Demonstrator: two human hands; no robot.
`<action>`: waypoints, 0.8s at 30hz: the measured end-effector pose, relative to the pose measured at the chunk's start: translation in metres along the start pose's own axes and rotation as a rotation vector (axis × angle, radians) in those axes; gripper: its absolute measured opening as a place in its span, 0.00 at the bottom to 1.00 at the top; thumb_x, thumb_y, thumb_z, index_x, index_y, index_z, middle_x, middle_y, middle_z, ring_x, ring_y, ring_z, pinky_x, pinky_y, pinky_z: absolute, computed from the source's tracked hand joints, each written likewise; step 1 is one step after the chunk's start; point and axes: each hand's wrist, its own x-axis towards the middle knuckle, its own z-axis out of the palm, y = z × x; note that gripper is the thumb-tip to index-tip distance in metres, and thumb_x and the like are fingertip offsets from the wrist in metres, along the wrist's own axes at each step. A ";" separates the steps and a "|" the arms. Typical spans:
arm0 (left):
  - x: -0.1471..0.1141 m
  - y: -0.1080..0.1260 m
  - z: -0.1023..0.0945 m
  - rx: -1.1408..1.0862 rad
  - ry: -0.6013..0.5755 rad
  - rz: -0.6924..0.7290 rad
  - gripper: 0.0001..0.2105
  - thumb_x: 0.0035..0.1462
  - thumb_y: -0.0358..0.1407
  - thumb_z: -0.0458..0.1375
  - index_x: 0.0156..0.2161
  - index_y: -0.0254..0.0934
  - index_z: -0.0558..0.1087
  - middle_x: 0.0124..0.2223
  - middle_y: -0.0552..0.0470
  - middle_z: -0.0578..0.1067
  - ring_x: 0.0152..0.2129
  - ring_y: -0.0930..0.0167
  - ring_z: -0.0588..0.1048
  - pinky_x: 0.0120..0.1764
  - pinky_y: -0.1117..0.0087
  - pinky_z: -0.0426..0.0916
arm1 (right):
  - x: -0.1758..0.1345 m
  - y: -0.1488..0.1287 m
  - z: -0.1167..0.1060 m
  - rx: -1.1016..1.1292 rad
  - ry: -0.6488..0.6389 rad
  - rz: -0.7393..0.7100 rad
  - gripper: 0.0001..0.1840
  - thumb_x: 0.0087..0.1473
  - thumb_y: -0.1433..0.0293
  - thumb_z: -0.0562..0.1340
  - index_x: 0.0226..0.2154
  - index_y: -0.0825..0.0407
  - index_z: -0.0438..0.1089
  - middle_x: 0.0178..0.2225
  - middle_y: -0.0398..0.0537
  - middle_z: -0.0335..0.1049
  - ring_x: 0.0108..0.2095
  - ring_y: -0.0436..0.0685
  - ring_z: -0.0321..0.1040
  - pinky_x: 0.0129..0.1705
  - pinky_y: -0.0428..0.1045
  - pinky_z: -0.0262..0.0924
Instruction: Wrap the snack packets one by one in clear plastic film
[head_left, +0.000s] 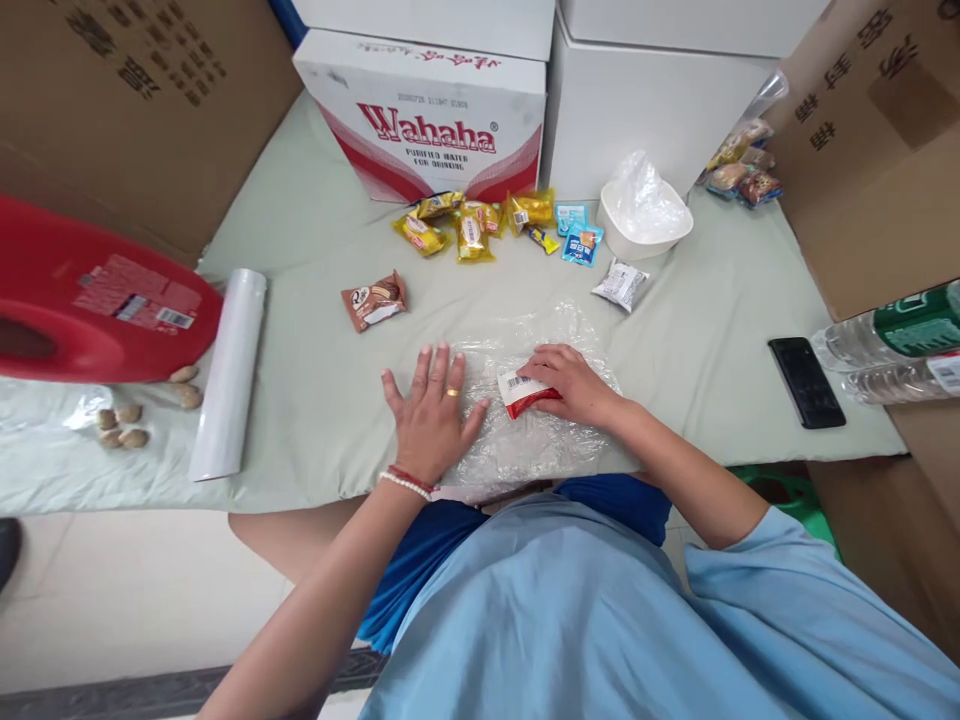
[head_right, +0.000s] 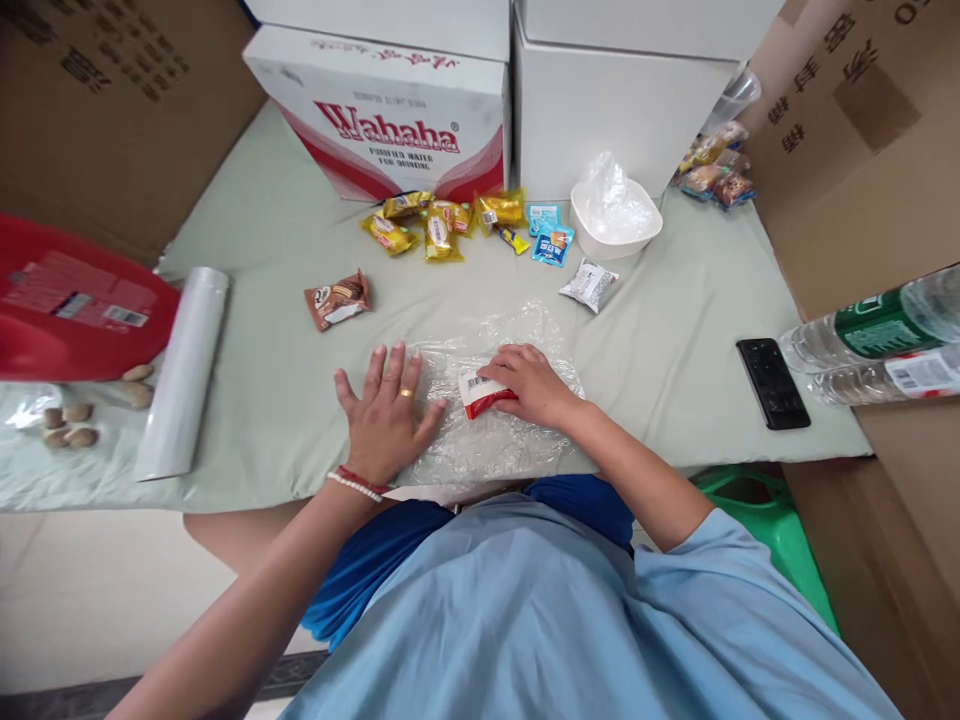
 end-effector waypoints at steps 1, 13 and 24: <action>-0.003 0.000 -0.002 0.002 0.008 0.055 0.31 0.73 0.51 0.46 0.75 0.43 0.56 0.77 0.43 0.54 0.76 0.54 0.48 0.72 0.36 0.24 | 0.000 0.000 0.001 0.005 0.008 0.004 0.28 0.59 0.63 0.72 0.61 0.45 0.73 0.59 0.55 0.73 0.67 0.70 0.59 0.69 0.68 0.52; -0.007 -0.029 0.003 0.013 -0.156 0.005 0.33 0.73 0.52 0.40 0.78 0.46 0.46 0.78 0.42 0.53 0.74 0.52 0.54 0.69 0.27 0.30 | -0.005 0.012 -0.022 0.064 0.027 -0.027 0.29 0.66 0.52 0.65 0.63 0.46 0.71 0.65 0.56 0.69 0.69 0.67 0.58 0.70 0.66 0.53; -0.008 -0.030 0.008 0.015 -0.091 0.032 0.34 0.72 0.53 0.40 0.77 0.44 0.49 0.77 0.41 0.55 0.73 0.50 0.57 0.69 0.28 0.33 | 0.112 0.123 -0.138 -0.599 -0.032 0.364 0.29 0.63 0.79 0.53 0.63 0.54 0.71 0.61 0.62 0.71 0.62 0.72 0.64 0.56 0.60 0.64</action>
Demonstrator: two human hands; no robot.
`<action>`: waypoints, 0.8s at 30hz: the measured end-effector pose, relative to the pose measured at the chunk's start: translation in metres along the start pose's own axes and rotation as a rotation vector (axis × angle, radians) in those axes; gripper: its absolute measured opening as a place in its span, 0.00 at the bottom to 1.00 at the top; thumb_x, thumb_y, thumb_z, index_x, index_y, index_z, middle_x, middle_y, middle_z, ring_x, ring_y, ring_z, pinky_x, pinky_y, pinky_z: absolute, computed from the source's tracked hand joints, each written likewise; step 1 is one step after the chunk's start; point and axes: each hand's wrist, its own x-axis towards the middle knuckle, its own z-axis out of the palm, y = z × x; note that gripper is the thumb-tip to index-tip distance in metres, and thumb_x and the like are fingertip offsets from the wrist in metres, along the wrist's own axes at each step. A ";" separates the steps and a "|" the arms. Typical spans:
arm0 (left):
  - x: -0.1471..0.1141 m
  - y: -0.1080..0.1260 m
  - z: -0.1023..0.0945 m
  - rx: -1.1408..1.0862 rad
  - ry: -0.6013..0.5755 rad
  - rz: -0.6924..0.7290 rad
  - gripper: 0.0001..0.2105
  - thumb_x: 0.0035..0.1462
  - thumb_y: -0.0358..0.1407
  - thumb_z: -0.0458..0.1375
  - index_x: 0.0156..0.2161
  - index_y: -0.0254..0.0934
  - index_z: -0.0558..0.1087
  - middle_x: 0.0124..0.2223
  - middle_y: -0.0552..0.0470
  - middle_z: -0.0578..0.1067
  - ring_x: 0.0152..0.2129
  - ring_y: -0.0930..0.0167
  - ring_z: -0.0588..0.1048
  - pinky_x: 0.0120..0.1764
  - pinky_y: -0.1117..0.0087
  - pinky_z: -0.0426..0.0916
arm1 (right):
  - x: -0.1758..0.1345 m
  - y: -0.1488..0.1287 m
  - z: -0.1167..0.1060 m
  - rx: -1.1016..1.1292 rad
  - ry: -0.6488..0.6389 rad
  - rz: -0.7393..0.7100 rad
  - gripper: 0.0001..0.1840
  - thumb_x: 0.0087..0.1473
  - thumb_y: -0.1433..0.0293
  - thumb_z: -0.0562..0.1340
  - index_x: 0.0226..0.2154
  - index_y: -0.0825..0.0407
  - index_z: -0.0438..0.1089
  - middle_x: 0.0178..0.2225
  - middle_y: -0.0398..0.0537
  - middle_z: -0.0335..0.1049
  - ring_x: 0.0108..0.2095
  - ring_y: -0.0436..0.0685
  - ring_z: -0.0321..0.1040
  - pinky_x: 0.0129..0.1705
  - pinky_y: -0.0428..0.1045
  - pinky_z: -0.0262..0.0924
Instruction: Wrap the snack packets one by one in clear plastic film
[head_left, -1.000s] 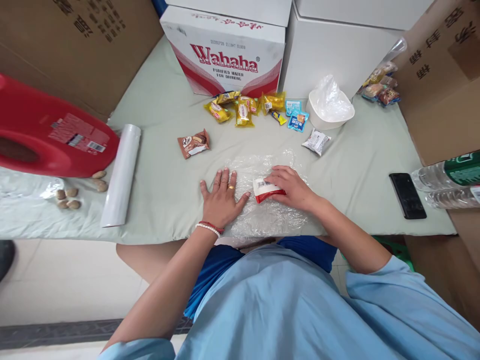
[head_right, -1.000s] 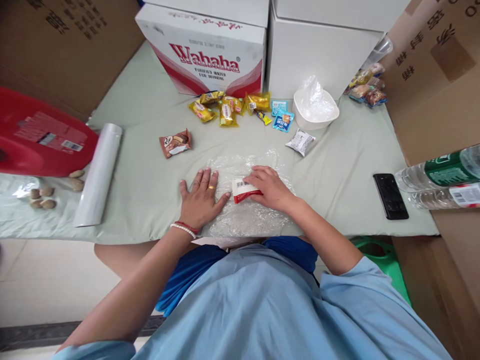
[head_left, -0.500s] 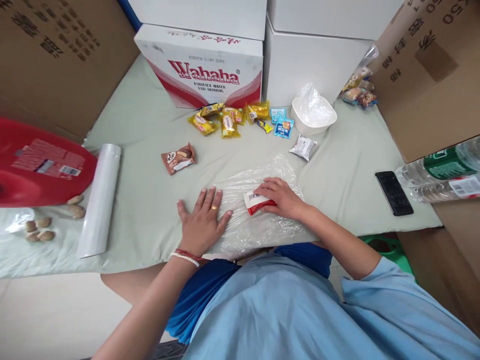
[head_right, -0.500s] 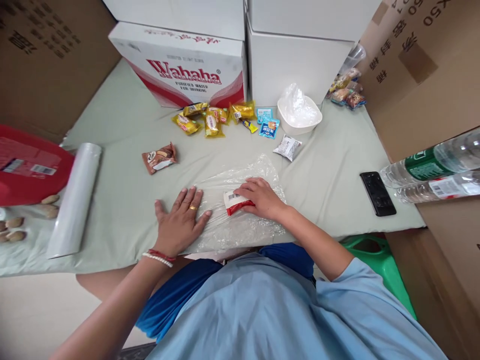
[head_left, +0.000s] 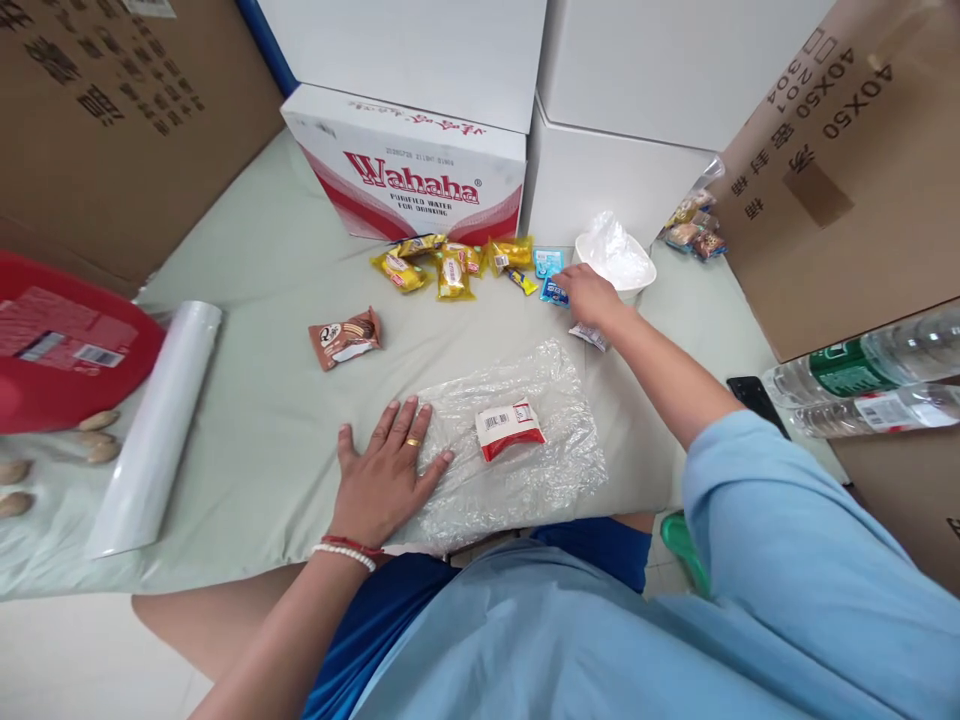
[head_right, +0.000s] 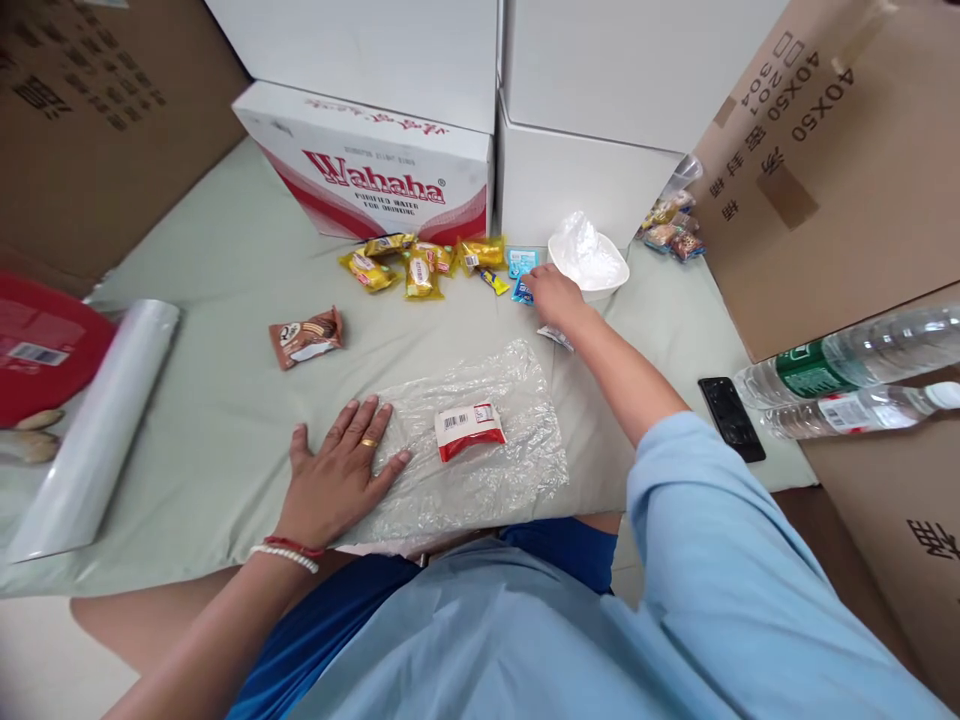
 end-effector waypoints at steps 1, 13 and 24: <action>0.000 0.000 0.000 0.003 0.000 -0.001 0.34 0.72 0.54 0.40 0.77 0.44 0.50 0.77 0.41 0.55 0.73 0.50 0.57 0.69 0.28 0.34 | 0.012 0.003 0.001 -0.033 -0.030 -0.052 0.31 0.62 0.79 0.53 0.66 0.53 0.68 0.64 0.61 0.69 0.63 0.71 0.62 0.57 0.60 0.63; 0.000 0.000 0.001 -0.017 0.014 -0.018 0.33 0.71 0.53 0.42 0.76 0.44 0.53 0.77 0.41 0.56 0.73 0.50 0.57 0.70 0.29 0.33 | 0.040 0.037 -0.002 -0.231 -0.199 -0.051 0.27 0.54 0.69 0.66 0.58 0.53 0.73 0.58 0.65 0.67 0.55 0.73 0.63 0.49 0.58 0.63; -0.001 0.003 -0.002 -0.024 -0.016 -0.007 0.34 0.72 0.54 0.42 0.76 0.41 0.53 0.78 0.41 0.53 0.74 0.52 0.53 0.70 0.29 0.32 | 0.001 0.015 -0.018 -0.092 -0.132 0.007 0.26 0.58 0.72 0.63 0.60 0.56 0.70 0.43 0.58 0.78 0.43 0.66 0.71 0.43 0.53 0.57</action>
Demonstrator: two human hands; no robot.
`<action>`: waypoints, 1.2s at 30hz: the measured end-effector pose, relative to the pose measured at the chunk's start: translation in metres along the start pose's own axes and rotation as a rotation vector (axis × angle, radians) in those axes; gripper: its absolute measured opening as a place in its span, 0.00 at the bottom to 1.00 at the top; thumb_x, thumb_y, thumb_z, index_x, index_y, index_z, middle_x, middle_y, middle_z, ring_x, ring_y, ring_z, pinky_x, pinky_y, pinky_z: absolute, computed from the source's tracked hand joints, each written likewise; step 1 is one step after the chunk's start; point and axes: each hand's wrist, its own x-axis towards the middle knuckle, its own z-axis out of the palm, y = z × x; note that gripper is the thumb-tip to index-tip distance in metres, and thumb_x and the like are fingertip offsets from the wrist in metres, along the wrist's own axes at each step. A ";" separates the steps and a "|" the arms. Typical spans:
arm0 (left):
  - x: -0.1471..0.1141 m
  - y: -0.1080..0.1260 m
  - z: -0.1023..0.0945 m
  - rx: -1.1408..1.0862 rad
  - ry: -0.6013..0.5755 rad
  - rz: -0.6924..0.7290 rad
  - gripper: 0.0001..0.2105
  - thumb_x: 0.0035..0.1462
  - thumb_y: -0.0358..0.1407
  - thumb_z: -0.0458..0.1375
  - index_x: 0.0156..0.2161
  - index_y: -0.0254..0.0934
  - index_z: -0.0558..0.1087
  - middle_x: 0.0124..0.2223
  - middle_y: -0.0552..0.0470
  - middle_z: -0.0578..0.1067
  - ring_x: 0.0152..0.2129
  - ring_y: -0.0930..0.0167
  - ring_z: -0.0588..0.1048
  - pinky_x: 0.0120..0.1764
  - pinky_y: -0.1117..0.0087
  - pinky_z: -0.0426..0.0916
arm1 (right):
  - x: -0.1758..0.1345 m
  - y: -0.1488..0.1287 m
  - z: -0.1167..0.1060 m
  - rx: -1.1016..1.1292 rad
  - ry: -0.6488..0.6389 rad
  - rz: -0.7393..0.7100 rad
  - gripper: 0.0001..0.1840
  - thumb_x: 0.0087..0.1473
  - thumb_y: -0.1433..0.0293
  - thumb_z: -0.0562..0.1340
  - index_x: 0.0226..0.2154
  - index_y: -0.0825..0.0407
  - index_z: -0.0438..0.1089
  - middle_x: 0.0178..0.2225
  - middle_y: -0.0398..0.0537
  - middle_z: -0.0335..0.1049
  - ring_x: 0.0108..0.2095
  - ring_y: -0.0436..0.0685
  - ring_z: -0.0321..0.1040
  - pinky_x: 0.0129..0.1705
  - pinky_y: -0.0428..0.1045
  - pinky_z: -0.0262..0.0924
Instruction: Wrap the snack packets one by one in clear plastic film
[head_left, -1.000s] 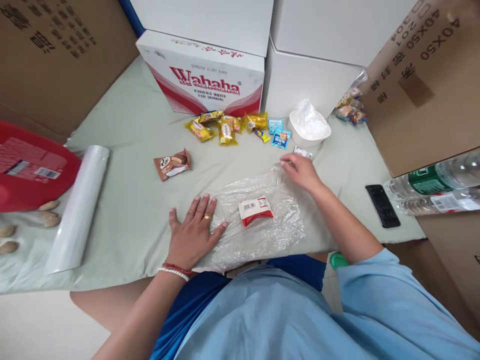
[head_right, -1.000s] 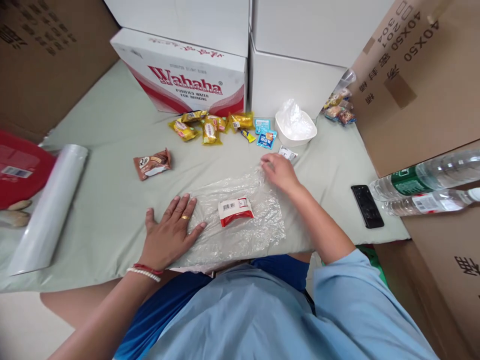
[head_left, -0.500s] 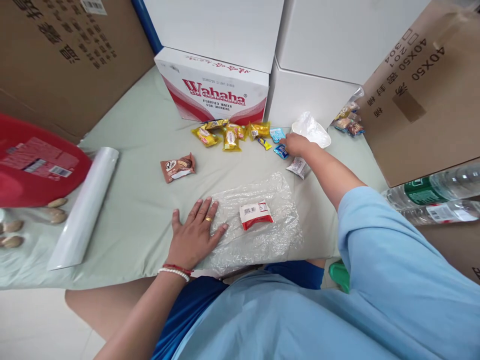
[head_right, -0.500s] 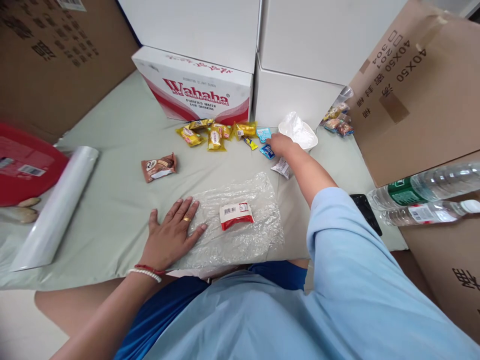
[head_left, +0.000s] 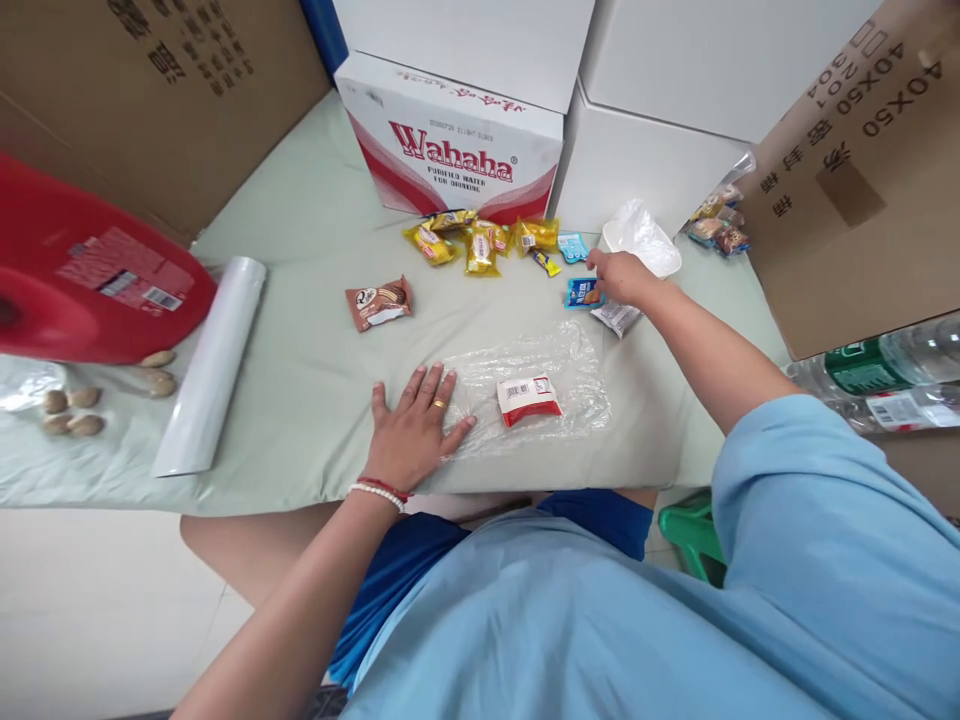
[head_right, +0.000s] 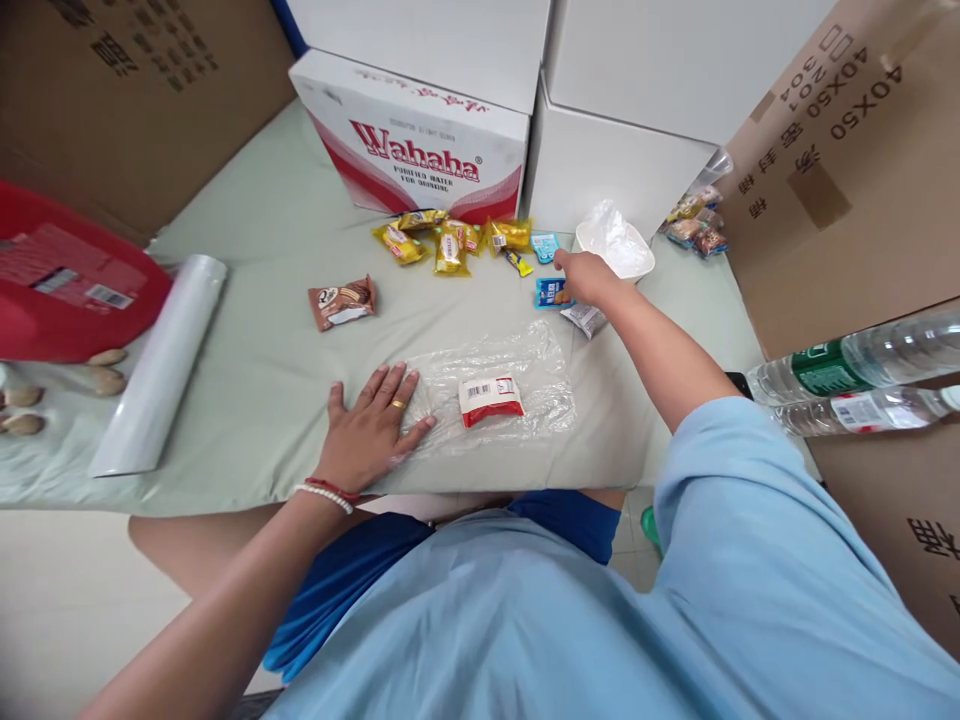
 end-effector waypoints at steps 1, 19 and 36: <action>0.000 0.000 0.000 0.001 -0.004 0.002 0.34 0.72 0.54 0.41 0.76 0.40 0.54 0.78 0.41 0.53 0.74 0.52 0.53 0.70 0.29 0.32 | -0.010 -0.007 -0.003 0.049 0.034 0.001 0.27 0.59 0.72 0.62 0.61 0.56 0.70 0.44 0.57 0.79 0.44 0.66 0.71 0.43 0.53 0.58; -0.001 0.000 0.000 -0.015 0.000 0.005 0.36 0.71 0.55 0.43 0.76 0.37 0.52 0.77 0.40 0.53 0.74 0.52 0.53 0.70 0.28 0.33 | -0.156 -0.136 0.040 0.230 0.233 -0.716 0.21 0.68 0.55 0.63 0.54 0.52 0.75 0.50 0.59 0.74 0.48 0.64 0.66 0.48 0.56 0.58; -0.034 -0.016 0.003 -0.239 0.241 0.463 0.32 0.64 0.25 0.53 0.71 0.52 0.62 0.64 0.49 0.77 0.68 0.61 0.69 0.74 0.42 0.43 | -0.238 -0.111 0.060 0.641 0.178 -0.509 0.39 0.61 0.47 0.68 0.66 0.49 0.66 0.55 0.60 0.74 0.56 0.68 0.67 0.56 0.63 0.65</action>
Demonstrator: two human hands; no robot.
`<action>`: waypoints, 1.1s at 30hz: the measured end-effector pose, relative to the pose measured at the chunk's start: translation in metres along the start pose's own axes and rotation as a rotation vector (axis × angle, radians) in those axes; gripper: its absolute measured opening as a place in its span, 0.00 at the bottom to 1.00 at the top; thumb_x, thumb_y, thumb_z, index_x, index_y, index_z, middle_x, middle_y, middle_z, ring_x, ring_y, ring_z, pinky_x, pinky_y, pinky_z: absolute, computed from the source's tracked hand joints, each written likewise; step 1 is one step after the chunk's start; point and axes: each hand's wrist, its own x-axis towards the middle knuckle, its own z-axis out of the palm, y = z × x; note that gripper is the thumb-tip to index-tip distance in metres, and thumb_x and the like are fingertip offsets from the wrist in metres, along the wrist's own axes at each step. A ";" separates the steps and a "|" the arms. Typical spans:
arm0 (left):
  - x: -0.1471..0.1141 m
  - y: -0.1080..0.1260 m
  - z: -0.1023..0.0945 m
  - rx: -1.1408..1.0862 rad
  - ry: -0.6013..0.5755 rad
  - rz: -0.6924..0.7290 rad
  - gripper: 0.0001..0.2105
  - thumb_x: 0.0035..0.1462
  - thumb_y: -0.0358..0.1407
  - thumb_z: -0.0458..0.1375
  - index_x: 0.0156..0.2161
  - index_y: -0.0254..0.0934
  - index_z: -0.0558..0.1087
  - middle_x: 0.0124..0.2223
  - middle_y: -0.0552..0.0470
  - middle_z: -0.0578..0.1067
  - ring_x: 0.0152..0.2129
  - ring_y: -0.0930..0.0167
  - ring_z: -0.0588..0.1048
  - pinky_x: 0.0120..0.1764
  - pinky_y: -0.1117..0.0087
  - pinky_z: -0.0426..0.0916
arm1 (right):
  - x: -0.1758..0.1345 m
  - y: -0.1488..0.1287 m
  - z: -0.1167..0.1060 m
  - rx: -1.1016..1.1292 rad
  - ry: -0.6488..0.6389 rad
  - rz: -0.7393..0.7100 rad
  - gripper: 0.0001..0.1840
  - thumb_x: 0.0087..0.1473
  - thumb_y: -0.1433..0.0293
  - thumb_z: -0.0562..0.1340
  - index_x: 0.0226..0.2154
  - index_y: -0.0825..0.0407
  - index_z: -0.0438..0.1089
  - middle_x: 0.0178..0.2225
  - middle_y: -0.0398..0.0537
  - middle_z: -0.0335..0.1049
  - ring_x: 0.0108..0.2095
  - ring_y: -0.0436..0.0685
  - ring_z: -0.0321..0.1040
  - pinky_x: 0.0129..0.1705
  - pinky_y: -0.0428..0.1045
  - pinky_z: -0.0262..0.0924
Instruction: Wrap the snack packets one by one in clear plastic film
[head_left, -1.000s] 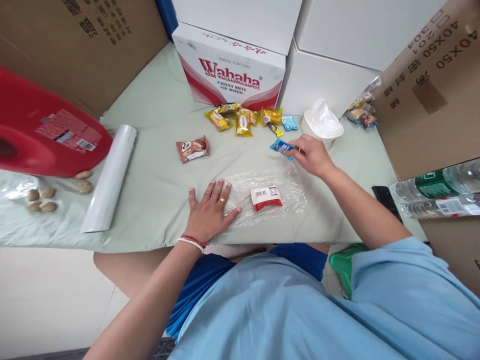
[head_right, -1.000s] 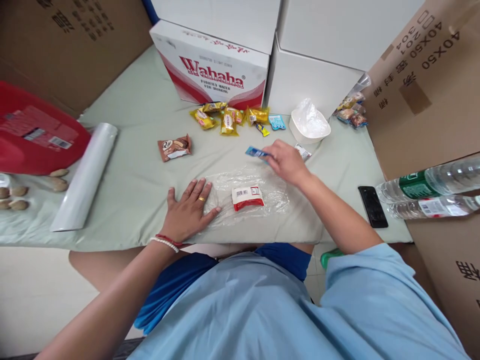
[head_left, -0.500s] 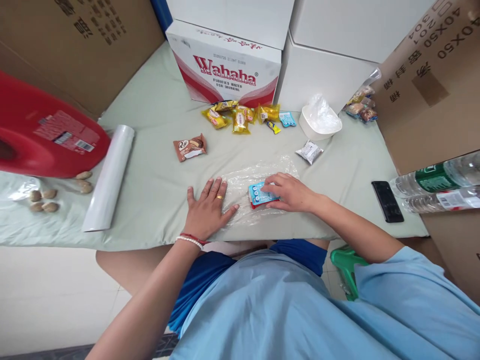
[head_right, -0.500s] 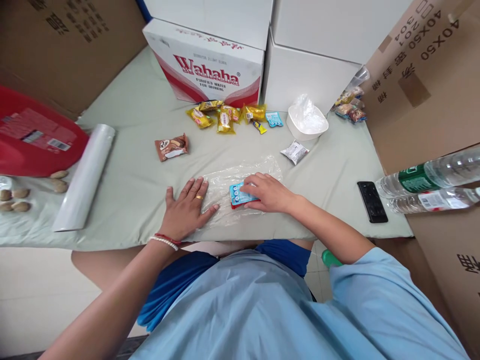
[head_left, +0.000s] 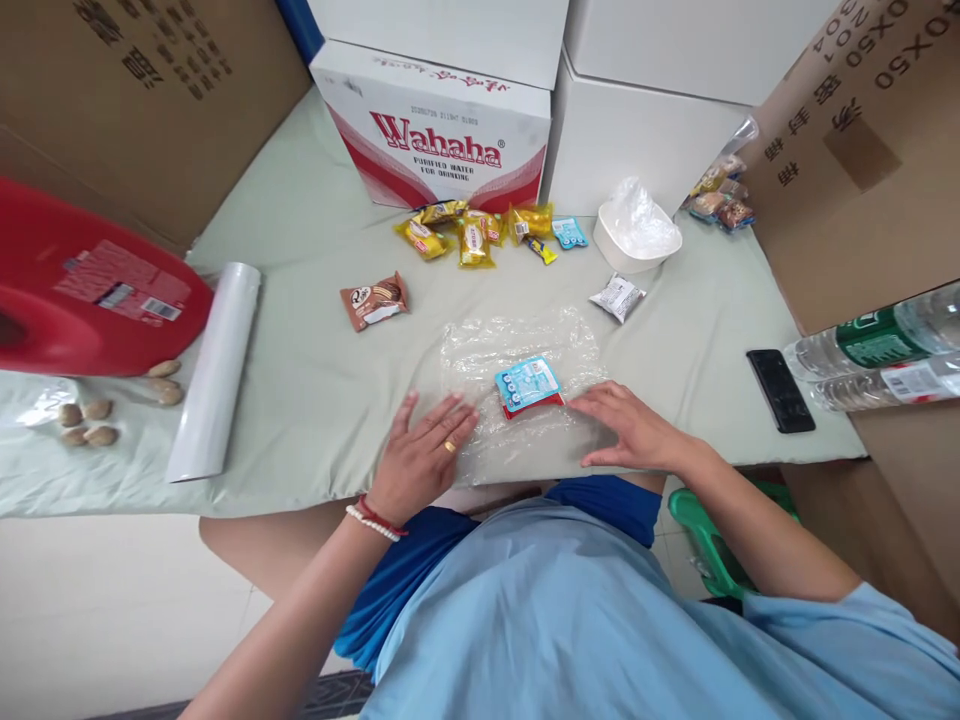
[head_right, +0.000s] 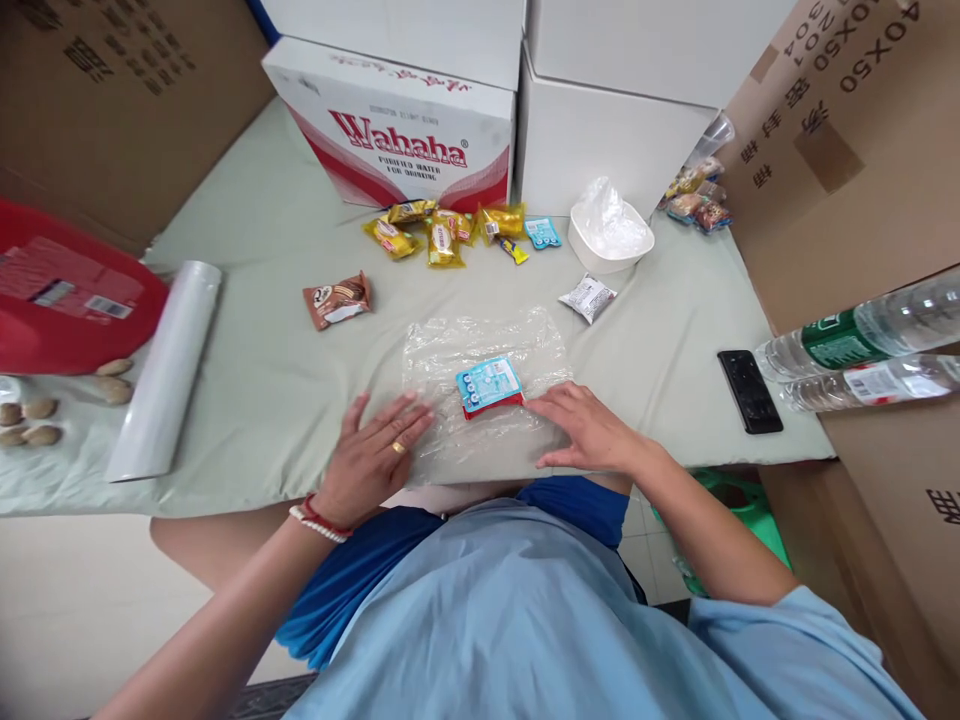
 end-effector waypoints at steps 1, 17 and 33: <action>-0.004 -0.001 -0.004 -0.081 -0.057 0.051 0.34 0.62 0.23 0.51 0.71 0.50 0.61 0.62 0.49 0.78 0.66 0.64 0.71 0.74 0.46 0.48 | -0.008 0.000 0.005 -0.015 0.011 0.026 0.31 0.65 0.52 0.67 0.64 0.48 0.69 0.52 0.59 0.75 0.54 0.67 0.67 0.55 0.63 0.66; 0.016 -0.018 -0.017 -0.546 -0.079 -0.477 0.15 0.67 0.50 0.57 0.42 0.43 0.79 0.51 0.46 0.83 0.55 0.59 0.79 0.63 0.52 0.68 | 0.060 0.033 -0.039 0.363 0.110 0.232 0.14 0.63 0.57 0.66 0.39 0.50 0.81 0.34 0.47 0.77 0.34 0.54 0.72 0.37 0.49 0.64; 0.072 0.049 -0.032 0.055 0.353 -0.355 0.10 0.67 0.32 0.54 0.48 0.44 0.76 0.47 0.45 0.75 0.48 0.57 0.73 0.54 0.48 0.67 | 0.139 0.067 -0.034 -0.275 0.015 0.339 0.20 0.67 0.64 0.61 0.57 0.56 0.74 0.51 0.62 0.75 0.53 0.70 0.68 0.54 0.60 0.63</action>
